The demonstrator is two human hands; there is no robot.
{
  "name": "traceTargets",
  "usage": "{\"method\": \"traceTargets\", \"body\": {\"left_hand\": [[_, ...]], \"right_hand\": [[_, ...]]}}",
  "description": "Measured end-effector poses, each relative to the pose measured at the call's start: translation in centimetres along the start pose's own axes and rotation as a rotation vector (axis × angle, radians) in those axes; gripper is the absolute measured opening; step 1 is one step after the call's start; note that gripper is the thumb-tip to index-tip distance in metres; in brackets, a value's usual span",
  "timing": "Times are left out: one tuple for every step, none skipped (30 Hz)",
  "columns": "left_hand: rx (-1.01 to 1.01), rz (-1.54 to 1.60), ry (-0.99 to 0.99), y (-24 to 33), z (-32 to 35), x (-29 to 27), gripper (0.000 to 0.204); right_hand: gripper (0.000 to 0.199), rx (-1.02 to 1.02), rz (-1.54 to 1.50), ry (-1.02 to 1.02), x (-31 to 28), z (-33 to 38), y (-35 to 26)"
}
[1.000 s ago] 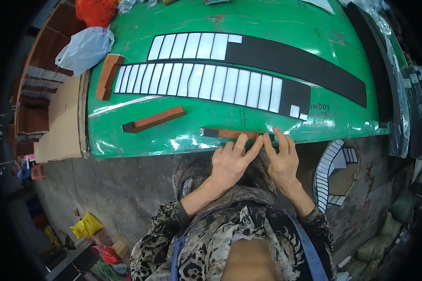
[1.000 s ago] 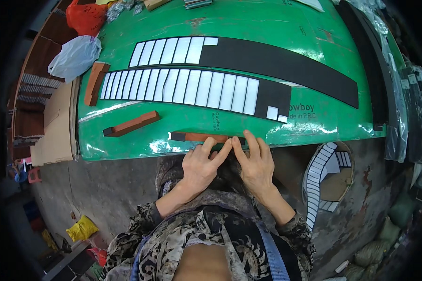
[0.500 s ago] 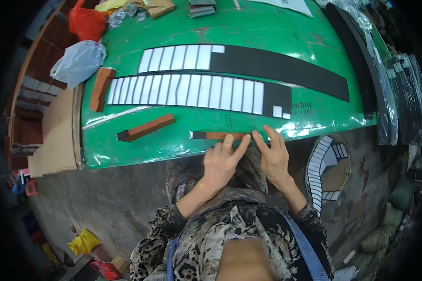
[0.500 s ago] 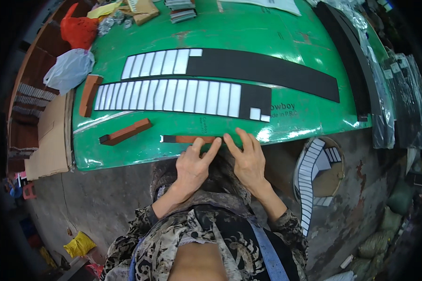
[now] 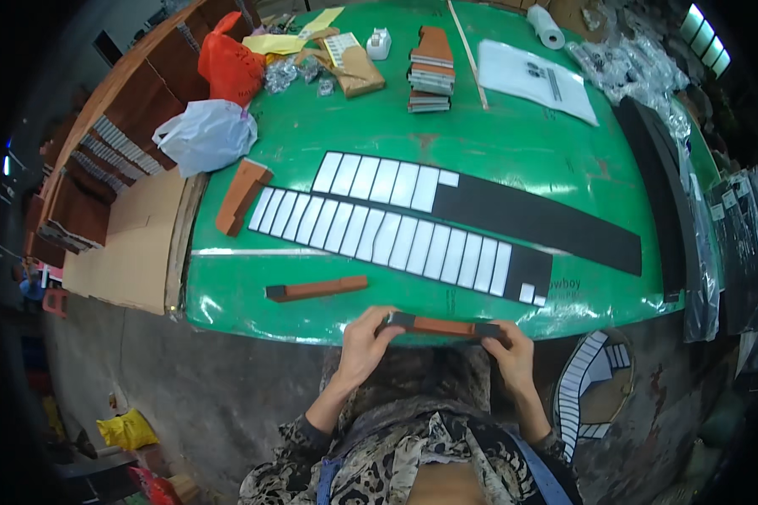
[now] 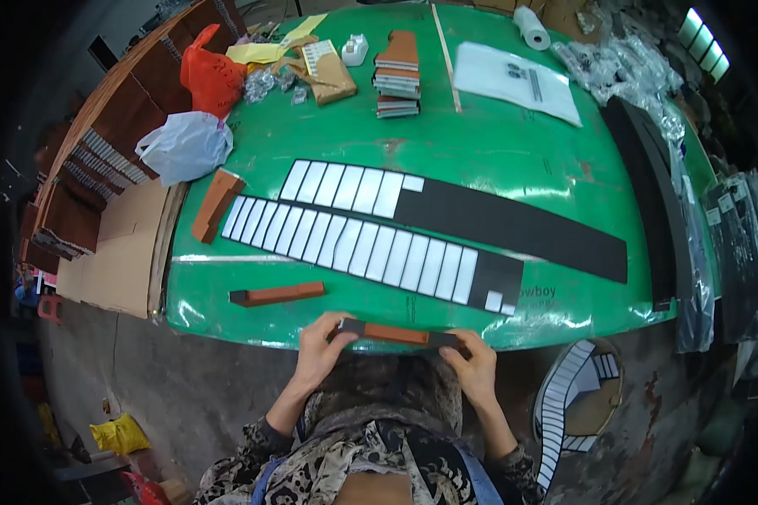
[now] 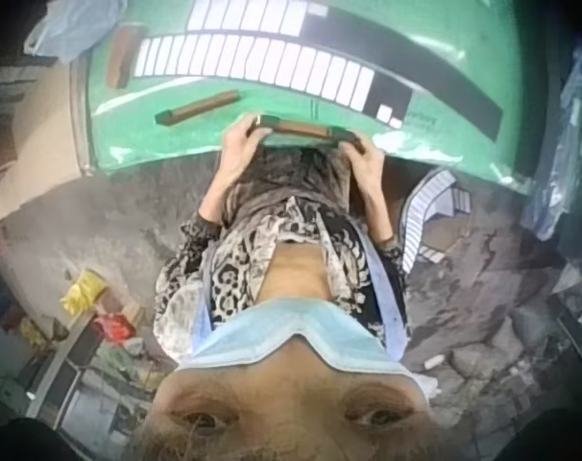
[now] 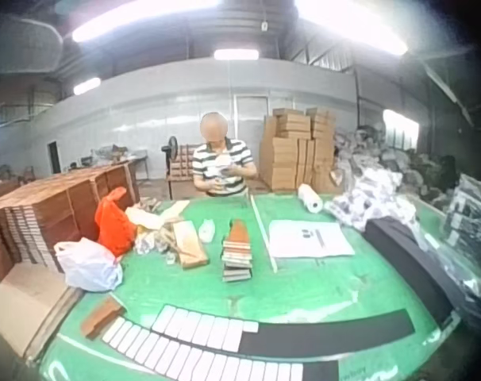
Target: Assembling and labeling wooden components at a workshop table.
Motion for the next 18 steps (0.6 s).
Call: {"method": "traceTargets", "body": {"left_hand": [[-0.105,0.074,-0.05,-0.1,0.1,0.0,0.03],[-0.29,0.261,-0.054,-0.1,0.3,0.5,0.023],[-0.341,0.443,-0.03,0.7,0.2,1.1,0.018],[-0.358,0.592,-0.011,0.9,0.2,1.5,0.017],[-0.366,0.746,0.002,1.1,-0.1,1.9,0.017],[-0.358,0.838,0.017,2.0,-0.8,2.5,0.017],[-0.352,0.931,0.033,3.4,-1.9,2.8,0.017],[-0.345,1.025,0.05,4.4,-2.9,3.0,0.017],[-0.321,1.044,0.051,4.9,-3.9,3.1,0.017],[-0.298,1.062,0.053,5.2,-4.9,3.0,0.018],[-0.274,1.081,0.055,5.4,-5.7,2.8,0.019],[-0.302,1.056,0.012,5.3,-6.4,2.2,0.025],[-0.25,0.989,0.081,5.8,-6.6,1.4,0.028],[-0.203,0.916,0.165,6.6,-6.0,0.2,0.03],[-0.152,0.844,0.239,7.0,-5.6,-0.8,0.033],[-0.123,0.707,0.138,6.4,-4.9,-2.2,0.032],[-0.093,0.564,0.044,5.7,-4.0,-4.0,0.032],[-0.011,0.412,0.065,5.7,-3.5,-5.7,0.028]], "right_hand": [[0.034,-0.012,-0.161,0.038,-0.2,-0.5,-0.6],[0.039,-0.016,-0.324,0.07,-0.2,-0.6,-1.2],[0.043,-0.019,-0.488,0.103,-0.1,-0.7,-2.1],[0.056,-0.053,-0.545,0.023,0.5,-1.6,-5.0],[0.059,-0.057,-0.634,-0.069,1.5,-2.4,-7.1],[0.058,-0.046,-0.597,-0.14,2.6,-3.1,-7.5],[0.057,-0.034,-0.557,-0.211,3.6,-3.7,-7.8],[0.053,-0.034,-0.562,-0.245,4.7,-4.1,-8.2],[0.053,-0.024,-0.54,-0.238,5.1,-5.0,-8.7],[0.052,-0.014,-0.518,-0.231,5.4,-6.1,-9.3],[0.052,-0.004,-0.496,-0.225,5.7,-7.4,-10.0],[0.052,-0.049,-0.388,-0.19,5.3,-9.4,-11.0],[0.054,-0.166,-0.258,-0.156,4.5,-12.2,-12.1],[0.055,-0.282,-0.133,-0.138,4.5,-15.4,-13.7],[0.055,-0.279,-0.251,-0.079,4.8,-18.3,-15.4],[0.054,-0.255,-0.309,-0.029,4.8,-21.4,-17.2],[0.051,-0.282,-0.186,-0.006,4.2,-25.4,-18.3],[0.047,-0.301,-0.062,0.013,3.8,-29.7,-18.8]]}}
Point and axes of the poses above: each hand's wrist, its own z-axis away from the middle knuckle, its own x-axis out of the palm, y = z × x, the point moved 1 cm from there along -z, towards the middle knuckle
